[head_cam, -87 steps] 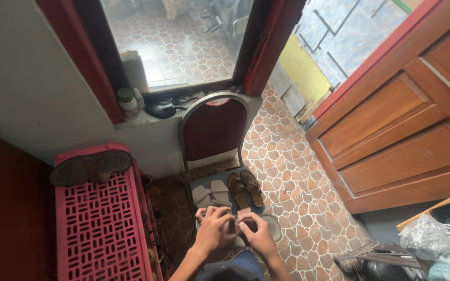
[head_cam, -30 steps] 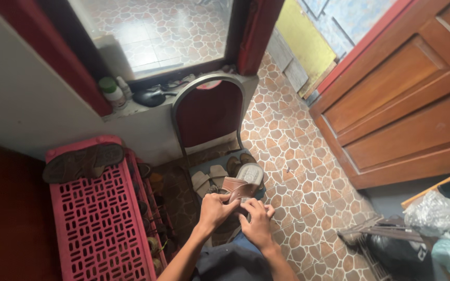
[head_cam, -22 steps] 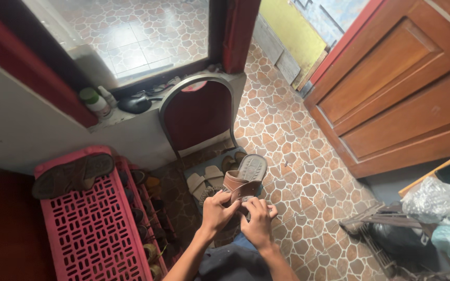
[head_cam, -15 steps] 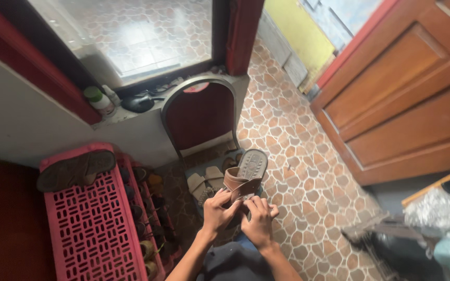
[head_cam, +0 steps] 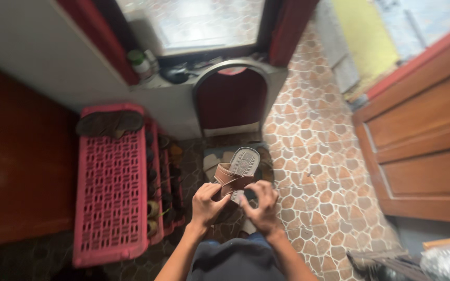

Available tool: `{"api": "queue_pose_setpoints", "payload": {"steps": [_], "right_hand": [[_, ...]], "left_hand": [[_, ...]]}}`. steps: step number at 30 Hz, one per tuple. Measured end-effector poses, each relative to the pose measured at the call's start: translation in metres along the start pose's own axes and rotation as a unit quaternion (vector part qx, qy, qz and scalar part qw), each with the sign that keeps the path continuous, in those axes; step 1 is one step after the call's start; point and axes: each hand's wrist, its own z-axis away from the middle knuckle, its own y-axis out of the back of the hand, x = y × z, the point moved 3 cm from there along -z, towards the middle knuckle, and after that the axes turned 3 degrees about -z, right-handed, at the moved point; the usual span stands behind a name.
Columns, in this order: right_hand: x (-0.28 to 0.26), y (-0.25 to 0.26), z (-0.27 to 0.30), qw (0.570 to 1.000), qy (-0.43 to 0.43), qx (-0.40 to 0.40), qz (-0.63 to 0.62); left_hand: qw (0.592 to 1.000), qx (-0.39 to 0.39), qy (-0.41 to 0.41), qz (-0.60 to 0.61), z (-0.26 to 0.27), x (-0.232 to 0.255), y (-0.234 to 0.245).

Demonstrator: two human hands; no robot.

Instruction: The person repeatedly handles a brown sandal, manipulating its strap and sole with both hands. The person turns the sandal over multiple times, adjusts the strap, and appears to be attempting a repair or inspection. The sandal is held and repositioned throughout the clip without a visible final state.

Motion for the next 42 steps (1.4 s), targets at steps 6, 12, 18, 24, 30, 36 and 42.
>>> {"api": "queue_pose_setpoints", "payload": {"steps": [6, 12, 18, 24, 30, 36, 42], "right_hand": [[0.018, 0.003, -0.020, 0.991, 0.059, -0.117, -0.016], [0.021, -0.007, -0.012, 0.964, 0.085, -0.250, 0.034], [0.039, 0.016, 0.010, 0.993, -0.051, -0.091, -0.047], [0.071, 0.045, 0.036, 0.971, -0.185, 0.094, -0.121], [0.107, 0.080, 0.069, 0.945, -0.256, 0.193, -0.065], [0.111, 0.087, 0.096, 0.894, -0.291, 0.250, -0.230], [0.100, 0.081, 0.113, 0.895, -0.281, 0.234, -0.255]], "left_hand": [[0.994, -0.026, -0.080, -0.069, 0.022, -0.009, 0.019], [0.983, -0.102, -0.142, -0.059, 0.016, -0.003, 0.007], [0.968, -0.112, -0.220, -0.051, -0.012, 0.015, -0.030], [0.969, -0.197, -0.138, -0.064, -0.017, 0.017, -0.092], [0.941, -0.295, -0.160, -0.032, -0.001, 0.020, -0.120], [0.930, -0.270, -0.249, 0.000, -0.010, 0.053, -0.122], [0.882, -0.380, -0.276, -0.046, -0.019, 0.063, -0.131]]}}
